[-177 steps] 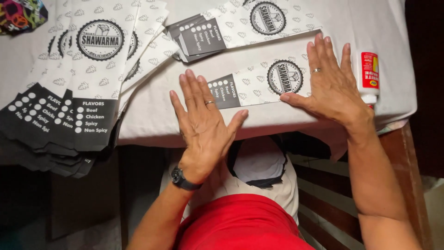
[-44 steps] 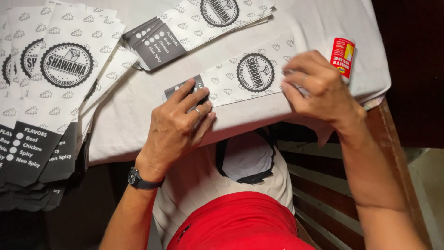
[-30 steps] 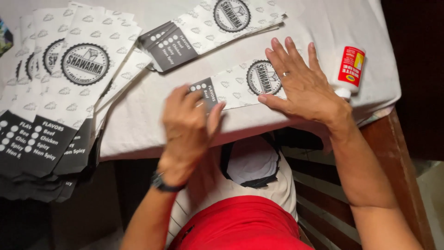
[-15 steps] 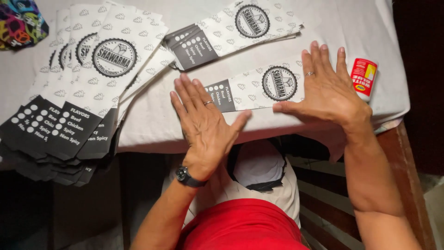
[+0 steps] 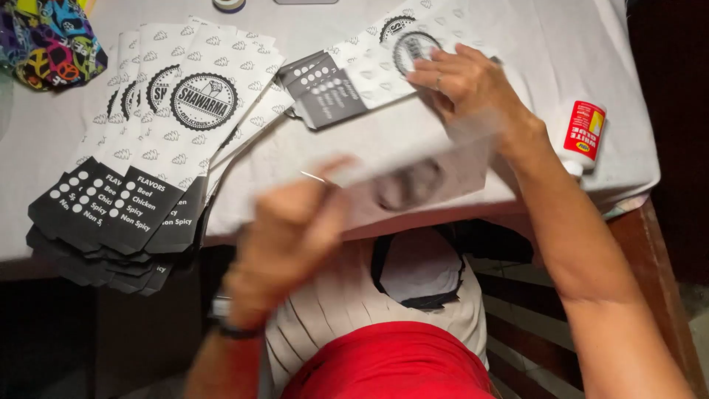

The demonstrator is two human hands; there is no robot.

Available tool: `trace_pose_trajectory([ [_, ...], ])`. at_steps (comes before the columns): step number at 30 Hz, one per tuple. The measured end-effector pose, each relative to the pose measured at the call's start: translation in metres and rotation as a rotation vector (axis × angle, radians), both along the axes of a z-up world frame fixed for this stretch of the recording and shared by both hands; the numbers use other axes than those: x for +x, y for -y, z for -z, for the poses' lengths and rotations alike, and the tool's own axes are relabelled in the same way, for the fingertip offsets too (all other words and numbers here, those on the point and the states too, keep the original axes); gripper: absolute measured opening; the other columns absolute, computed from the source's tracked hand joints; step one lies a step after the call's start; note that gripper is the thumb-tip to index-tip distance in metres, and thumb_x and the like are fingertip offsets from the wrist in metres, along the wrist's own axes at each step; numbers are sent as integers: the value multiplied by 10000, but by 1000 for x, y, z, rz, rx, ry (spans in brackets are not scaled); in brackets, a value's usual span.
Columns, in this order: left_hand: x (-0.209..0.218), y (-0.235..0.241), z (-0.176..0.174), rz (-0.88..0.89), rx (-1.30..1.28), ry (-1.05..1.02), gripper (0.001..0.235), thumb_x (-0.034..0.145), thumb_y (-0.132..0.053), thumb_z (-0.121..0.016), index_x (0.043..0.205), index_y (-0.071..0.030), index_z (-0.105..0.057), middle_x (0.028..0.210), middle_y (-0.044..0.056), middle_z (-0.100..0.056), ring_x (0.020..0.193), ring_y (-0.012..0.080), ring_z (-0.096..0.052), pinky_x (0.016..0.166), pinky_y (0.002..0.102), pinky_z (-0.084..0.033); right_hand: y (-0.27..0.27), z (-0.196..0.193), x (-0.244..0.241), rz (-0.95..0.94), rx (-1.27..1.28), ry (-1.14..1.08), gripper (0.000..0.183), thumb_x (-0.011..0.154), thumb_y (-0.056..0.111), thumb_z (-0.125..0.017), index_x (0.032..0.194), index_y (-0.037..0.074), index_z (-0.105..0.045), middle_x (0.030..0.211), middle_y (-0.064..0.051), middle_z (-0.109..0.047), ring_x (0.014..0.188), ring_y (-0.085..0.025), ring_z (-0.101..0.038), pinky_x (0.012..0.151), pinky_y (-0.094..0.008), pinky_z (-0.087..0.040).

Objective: The person applies glue from a bottle to the edge of a printed paper sheet and folds it over to seal it. They repeat this process for multiple sheets, pressing the folded edges to secure them.

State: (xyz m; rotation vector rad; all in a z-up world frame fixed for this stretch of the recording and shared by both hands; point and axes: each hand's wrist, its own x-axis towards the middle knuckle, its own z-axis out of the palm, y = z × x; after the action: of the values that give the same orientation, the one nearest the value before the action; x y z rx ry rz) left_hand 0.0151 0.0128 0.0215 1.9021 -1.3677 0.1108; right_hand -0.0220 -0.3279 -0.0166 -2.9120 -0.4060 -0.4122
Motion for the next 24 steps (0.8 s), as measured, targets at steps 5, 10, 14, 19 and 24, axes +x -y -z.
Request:
trace_pose_trajectory([
  [5,108,-77,-2,-725,110,300,381,1007,-56,-906,1355,-37,-751,977,218,-784,528,259,-605,643,480,-512,-46,-15,-75,175,-186,261,307,928,11,-703,1213,101,-772,1175,-161,-798,1061,-372,-761,872,-503,-625],
  [10,127,-78,24,-934,468,380,372,999,-123,-821,1318,48,-737,1034,263,-679,974,491,-606,806,574,-459,-29,-17,-126,216,-11,166,228,1002,14,-705,1224,31,-753,1326,-178,-722,1201,-365,-679,1039,-462,-539],
  [14,78,-23,4,-952,131,234,130,1102,29,-495,1145,4,-615,1138,259,-577,1007,372,-635,751,472,-634,53,-11,-174,755,-219,172,435,970,193,-916,1324,-42,-824,1193,-265,-638,1074,-437,-588,945,-507,-466],
  [19,28,39,41,-47,15,261,255,941,-40,-660,1190,14,-648,1270,249,-639,1208,448,-604,1063,519,-490,65,-23,-163,1084,565,-233,502,928,314,-799,1206,-62,-618,1312,-152,-645,1149,-240,-604,939,-332,-466],
  [24,17,60,62,34,62,313,262,896,-173,-806,1106,-50,-709,1213,108,-698,1185,339,-643,950,422,-566,76,3,-190,1016,1198,171,353,846,88,-844,1178,114,-728,1041,50,-735,897,-16,-674,833,-174,-627],
])
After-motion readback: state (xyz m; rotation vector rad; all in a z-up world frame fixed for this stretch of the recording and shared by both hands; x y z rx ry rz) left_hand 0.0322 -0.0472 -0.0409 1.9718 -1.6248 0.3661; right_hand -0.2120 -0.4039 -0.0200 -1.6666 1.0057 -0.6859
